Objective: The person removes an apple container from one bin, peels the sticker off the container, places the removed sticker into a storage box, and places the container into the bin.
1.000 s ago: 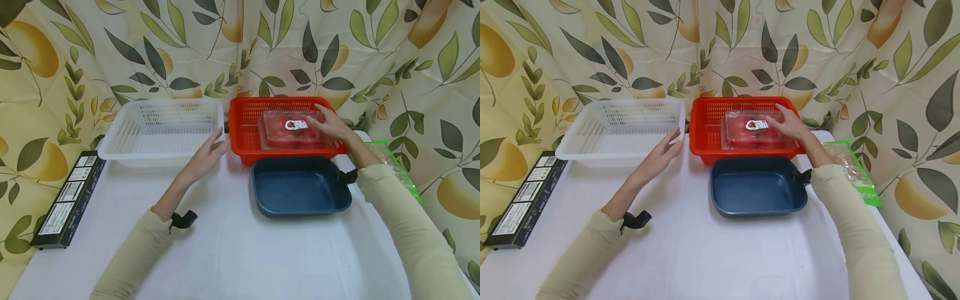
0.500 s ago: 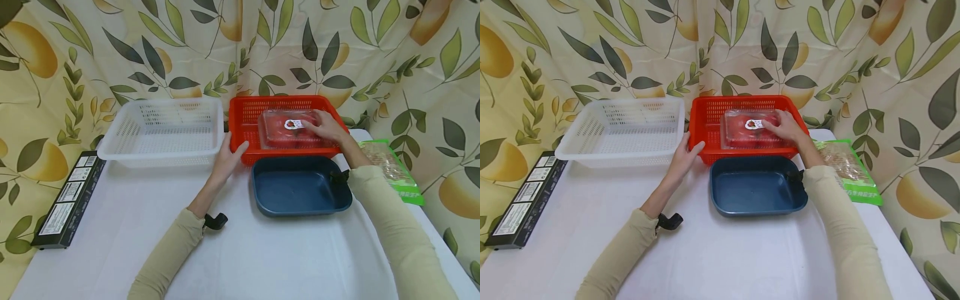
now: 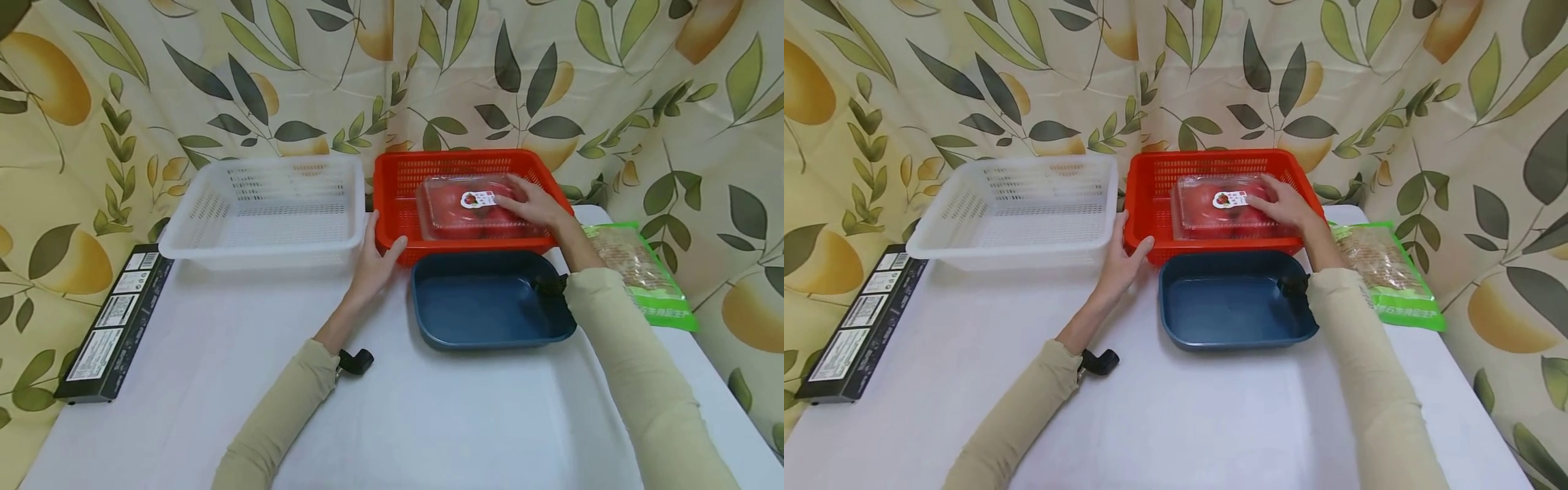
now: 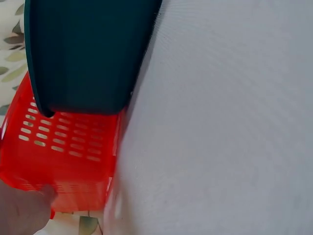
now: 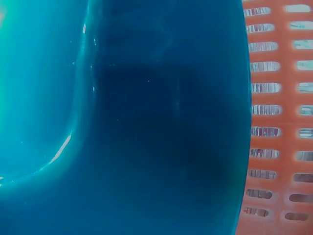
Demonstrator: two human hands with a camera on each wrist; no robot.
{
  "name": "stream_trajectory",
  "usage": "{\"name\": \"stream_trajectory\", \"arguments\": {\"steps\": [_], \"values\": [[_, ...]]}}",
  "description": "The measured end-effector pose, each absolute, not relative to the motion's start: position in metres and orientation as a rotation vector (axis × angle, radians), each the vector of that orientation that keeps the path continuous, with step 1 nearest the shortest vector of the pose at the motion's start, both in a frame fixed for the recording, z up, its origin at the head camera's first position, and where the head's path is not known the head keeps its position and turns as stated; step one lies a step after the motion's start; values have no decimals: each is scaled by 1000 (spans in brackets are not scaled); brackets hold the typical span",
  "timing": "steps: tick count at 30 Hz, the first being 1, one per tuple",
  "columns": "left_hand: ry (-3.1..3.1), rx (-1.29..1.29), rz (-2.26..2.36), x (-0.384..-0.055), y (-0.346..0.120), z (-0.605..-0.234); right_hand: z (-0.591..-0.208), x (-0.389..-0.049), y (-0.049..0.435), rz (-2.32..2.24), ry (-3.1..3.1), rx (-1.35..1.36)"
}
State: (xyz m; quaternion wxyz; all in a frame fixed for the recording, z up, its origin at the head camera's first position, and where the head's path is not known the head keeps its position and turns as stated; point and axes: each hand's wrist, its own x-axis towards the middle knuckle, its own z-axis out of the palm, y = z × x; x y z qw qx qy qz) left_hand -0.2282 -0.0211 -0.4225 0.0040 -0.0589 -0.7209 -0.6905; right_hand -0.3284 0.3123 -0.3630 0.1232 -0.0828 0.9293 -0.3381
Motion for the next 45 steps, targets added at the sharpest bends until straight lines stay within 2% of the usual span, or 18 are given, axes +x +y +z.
{"name": "stream_trajectory", "arguments": {"steps": [13,45], "values": [[-2259,-168,-2165,-229,-24,-422,-359,-327,304,-840,2719,-111],[-2350,-125,-1983,-226,-19,-420,-361,-326,305,-883,2773,-111]]}}
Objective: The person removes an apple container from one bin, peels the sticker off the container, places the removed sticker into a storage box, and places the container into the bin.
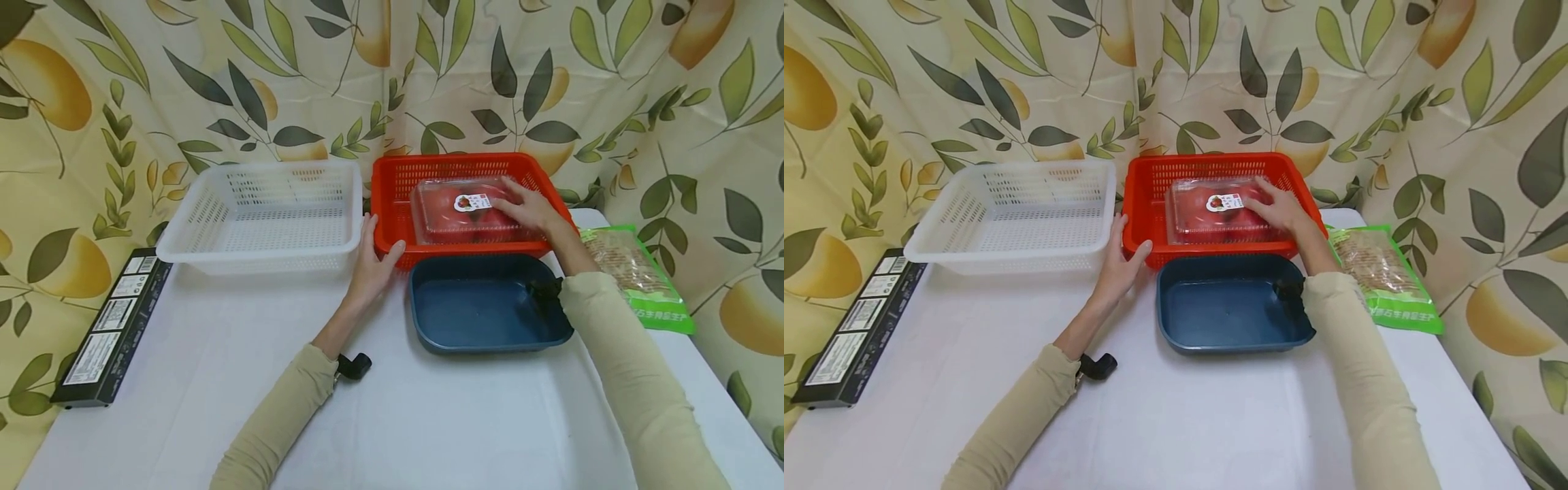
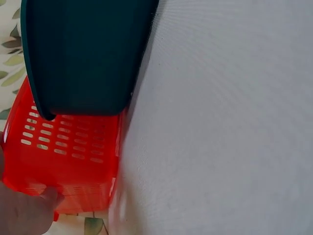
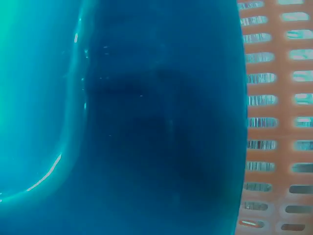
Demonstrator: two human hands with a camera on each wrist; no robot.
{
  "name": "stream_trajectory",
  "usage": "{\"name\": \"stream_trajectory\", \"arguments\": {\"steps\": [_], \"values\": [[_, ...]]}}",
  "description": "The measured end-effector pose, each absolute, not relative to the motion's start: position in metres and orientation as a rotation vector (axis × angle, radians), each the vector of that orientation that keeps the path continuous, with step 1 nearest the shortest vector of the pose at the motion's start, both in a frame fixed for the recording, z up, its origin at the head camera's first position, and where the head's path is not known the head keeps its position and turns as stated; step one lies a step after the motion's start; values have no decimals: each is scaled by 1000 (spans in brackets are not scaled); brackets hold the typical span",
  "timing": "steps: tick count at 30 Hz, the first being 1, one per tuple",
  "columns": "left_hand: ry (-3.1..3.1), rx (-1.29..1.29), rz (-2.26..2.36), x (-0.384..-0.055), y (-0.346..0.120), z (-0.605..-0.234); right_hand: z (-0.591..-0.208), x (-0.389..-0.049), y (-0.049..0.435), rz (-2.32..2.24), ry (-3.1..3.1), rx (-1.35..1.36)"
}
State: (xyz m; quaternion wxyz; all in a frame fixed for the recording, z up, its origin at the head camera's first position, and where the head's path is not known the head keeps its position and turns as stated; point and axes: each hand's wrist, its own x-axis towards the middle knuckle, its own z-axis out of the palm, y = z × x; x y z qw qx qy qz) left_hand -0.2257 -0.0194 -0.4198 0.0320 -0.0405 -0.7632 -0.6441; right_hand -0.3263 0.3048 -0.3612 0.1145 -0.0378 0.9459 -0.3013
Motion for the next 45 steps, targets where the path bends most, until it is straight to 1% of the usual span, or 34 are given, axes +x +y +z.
{"name": "stream_trajectory", "arguments": {"steps": [3,10,14,20,25,33,38,45], "values": [[-2348,-123,-1955,-227,-20,-421,-360,-326,304,-1028,2754,-56],[-2368,-106,-1966,-227,-18,-425,-348,-318,290,-1360,2710,253],[-2340,-120,-1977,-227,-18,-424,-337,-311,280,-1475,2702,287],[-2347,-114,-1966,-225,-17,-423,-327,-290,267,-1627,2719,335],[-2344,-117,-1976,-225,-17,-424,-324,-271,259,-1645,2768,299],[-2324,-165,-2003,-227,-21,-424,-325,-246,246,-1569,2793,160],[-2336,-160,-2012,-225,-21,-422,-325,-238,244,-1492,2829,153],[-2314,-163,-2021,-227,-19,-425,-326,-234,247,-1526,2754,161]]}}
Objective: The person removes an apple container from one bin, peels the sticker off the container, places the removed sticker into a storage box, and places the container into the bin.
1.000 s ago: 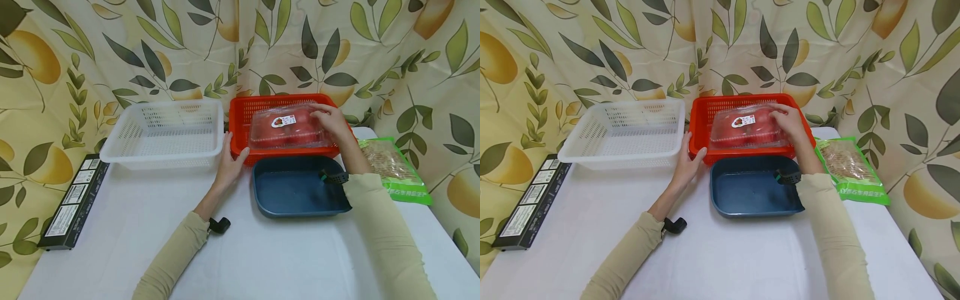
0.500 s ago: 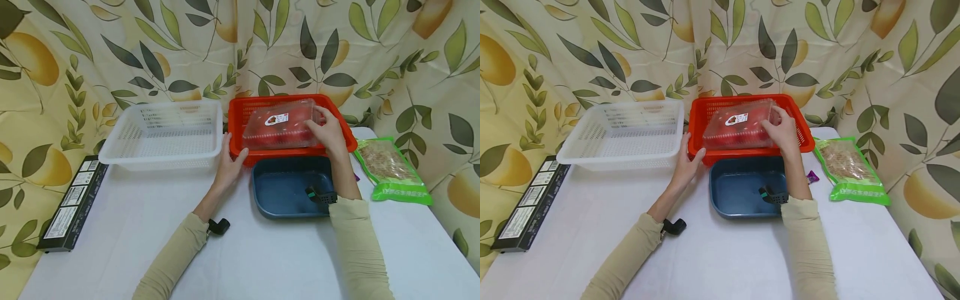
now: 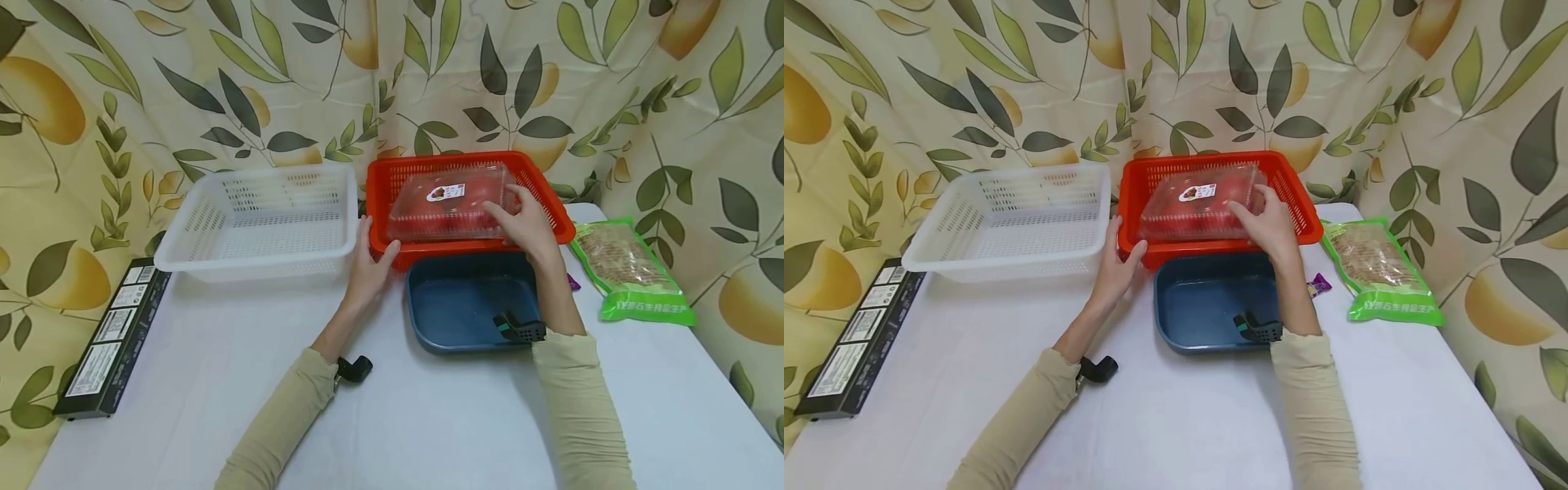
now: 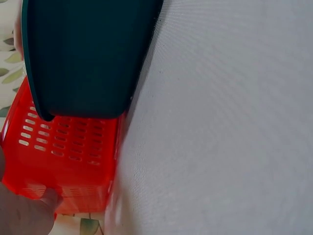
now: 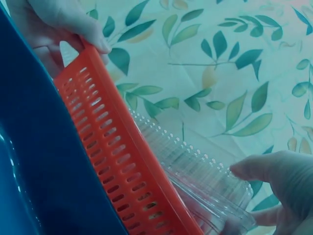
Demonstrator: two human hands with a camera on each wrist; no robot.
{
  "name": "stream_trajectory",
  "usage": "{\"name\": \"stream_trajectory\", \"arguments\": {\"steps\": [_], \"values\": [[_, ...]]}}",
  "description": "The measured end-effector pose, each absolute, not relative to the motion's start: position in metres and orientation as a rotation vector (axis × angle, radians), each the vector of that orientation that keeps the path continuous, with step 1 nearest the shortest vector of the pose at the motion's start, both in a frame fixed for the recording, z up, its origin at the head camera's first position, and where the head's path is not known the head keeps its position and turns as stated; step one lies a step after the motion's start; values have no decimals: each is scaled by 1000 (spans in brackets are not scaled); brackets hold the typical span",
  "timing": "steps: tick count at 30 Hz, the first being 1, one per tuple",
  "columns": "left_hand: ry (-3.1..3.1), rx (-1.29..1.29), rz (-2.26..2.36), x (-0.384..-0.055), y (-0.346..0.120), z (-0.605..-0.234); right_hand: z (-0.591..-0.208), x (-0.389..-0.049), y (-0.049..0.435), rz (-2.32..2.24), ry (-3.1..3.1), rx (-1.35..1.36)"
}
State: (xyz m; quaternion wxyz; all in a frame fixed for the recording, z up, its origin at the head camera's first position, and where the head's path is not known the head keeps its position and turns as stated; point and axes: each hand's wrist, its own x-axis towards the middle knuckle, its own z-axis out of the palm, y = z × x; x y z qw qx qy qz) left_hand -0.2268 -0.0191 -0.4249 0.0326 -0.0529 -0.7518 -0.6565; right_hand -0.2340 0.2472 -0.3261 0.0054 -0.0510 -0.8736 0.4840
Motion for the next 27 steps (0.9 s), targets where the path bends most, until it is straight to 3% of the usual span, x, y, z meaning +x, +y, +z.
{"name": "stream_trajectory", "arguments": {"steps": [11,27], "values": [[-2356,-158,-2051,-214,-20,-398,-332,-238,235,1835,-2439,-352],[-2311,-166,-2007,-227,-20,-425,-333,-241,232,1707,-2341,-391]]}}
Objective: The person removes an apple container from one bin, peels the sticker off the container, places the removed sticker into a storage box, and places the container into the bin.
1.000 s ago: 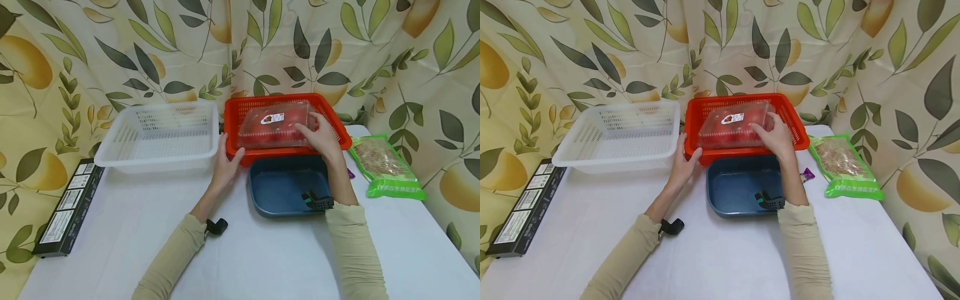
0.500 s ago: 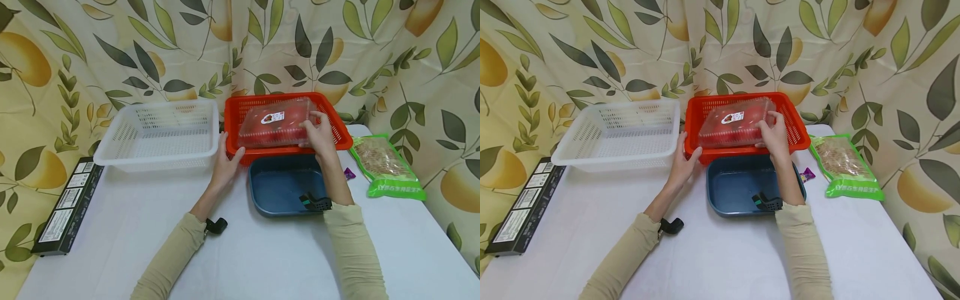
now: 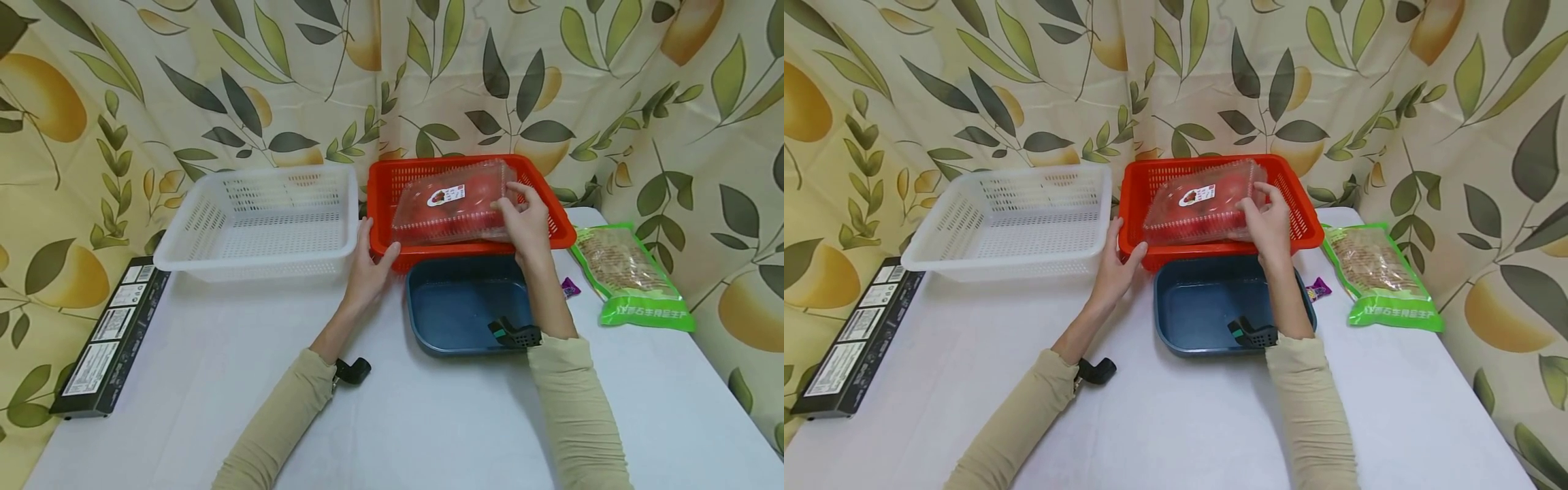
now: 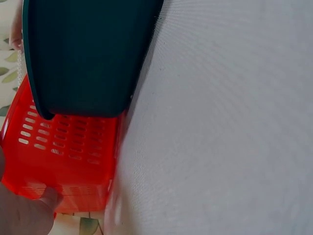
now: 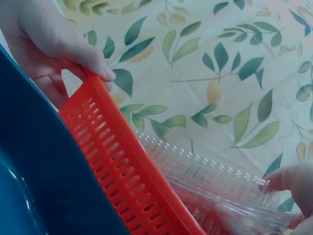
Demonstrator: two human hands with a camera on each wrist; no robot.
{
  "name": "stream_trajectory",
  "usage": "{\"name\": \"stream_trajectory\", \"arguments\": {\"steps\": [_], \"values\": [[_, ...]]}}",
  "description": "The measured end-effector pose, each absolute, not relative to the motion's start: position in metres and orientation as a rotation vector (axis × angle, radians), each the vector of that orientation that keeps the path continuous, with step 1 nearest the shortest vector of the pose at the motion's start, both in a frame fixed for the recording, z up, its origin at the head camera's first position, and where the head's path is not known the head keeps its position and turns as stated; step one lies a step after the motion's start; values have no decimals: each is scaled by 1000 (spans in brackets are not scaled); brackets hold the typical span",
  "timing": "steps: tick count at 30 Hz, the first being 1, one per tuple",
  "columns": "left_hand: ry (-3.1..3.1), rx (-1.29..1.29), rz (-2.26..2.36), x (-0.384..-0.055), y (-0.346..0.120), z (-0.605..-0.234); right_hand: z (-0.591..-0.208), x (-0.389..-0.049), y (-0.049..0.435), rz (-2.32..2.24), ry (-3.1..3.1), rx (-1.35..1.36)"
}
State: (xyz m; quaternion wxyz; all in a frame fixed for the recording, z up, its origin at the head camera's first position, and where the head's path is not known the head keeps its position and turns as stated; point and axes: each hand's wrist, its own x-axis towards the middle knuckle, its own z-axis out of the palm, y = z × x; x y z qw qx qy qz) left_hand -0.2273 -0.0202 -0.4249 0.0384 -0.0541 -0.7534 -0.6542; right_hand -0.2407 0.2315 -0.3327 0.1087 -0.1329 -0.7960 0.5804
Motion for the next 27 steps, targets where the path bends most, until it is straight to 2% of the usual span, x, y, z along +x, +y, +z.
{"name": "stream_trajectory", "arguments": {"steps": [11,27], "values": [[-2305,-179,-2022,-226,-22,-427,-332,-242,231,1885,-2128,-491],[-2306,-185,-2003,-226,-22,-425,-321,-240,234,2016,-1838,-305]]}}
